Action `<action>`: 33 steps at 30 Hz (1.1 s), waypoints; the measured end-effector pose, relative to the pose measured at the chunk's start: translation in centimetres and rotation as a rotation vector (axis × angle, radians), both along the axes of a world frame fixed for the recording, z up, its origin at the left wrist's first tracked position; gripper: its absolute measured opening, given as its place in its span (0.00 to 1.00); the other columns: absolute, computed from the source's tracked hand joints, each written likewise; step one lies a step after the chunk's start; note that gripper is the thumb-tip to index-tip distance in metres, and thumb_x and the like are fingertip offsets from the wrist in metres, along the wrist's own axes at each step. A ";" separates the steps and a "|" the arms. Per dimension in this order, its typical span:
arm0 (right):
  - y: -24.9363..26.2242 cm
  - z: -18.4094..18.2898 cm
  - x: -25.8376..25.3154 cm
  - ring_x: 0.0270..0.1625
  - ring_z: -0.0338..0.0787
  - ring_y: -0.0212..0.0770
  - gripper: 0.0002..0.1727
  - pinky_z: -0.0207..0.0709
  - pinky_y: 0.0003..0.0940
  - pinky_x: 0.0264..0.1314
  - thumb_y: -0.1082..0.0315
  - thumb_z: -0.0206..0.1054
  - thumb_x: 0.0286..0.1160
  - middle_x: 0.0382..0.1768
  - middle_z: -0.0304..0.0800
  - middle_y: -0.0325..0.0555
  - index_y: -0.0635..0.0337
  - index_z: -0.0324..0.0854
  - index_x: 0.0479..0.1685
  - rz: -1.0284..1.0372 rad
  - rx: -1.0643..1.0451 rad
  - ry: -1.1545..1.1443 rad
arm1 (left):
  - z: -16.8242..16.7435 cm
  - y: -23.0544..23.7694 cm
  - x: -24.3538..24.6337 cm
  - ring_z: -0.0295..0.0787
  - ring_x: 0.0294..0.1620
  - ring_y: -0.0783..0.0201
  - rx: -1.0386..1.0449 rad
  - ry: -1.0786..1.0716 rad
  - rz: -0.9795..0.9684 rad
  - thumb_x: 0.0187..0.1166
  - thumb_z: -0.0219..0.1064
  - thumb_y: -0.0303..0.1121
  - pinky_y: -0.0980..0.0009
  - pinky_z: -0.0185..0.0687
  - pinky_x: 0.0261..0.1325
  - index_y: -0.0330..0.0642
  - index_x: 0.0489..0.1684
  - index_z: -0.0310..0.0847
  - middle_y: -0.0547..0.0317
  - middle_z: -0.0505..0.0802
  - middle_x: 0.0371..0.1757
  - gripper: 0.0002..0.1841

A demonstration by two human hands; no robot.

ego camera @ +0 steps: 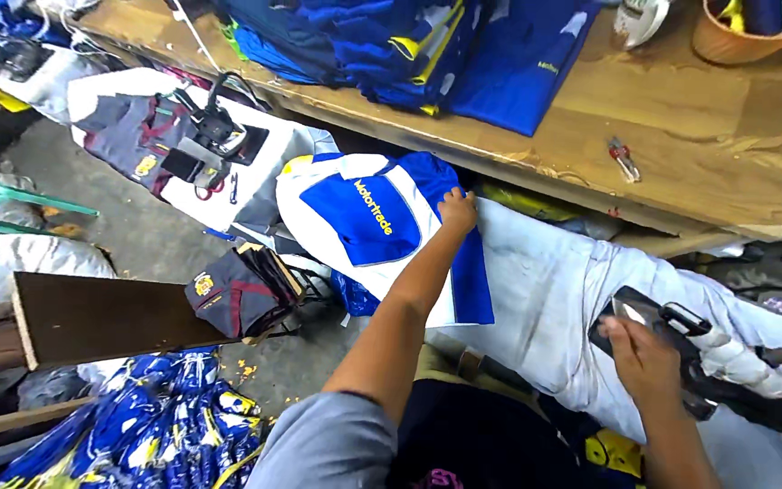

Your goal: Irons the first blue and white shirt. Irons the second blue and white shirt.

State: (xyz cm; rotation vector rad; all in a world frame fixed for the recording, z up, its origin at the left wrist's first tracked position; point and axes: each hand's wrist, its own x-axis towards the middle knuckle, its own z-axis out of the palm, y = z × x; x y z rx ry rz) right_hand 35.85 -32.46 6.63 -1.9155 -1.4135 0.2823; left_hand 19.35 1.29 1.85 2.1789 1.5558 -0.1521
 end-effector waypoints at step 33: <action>21.9 -7.5 -22.7 0.83 0.70 0.71 0.27 0.66 0.67 0.80 0.68 0.65 0.82 0.80 0.73 0.69 0.64 0.75 0.80 0.690 -0.224 -0.064 | 12.6 -20.8 -33.6 0.88 0.56 0.38 0.670 -0.252 0.647 0.79 0.61 0.22 0.41 0.83 0.58 0.30 0.54 0.88 0.32 0.89 0.56 0.13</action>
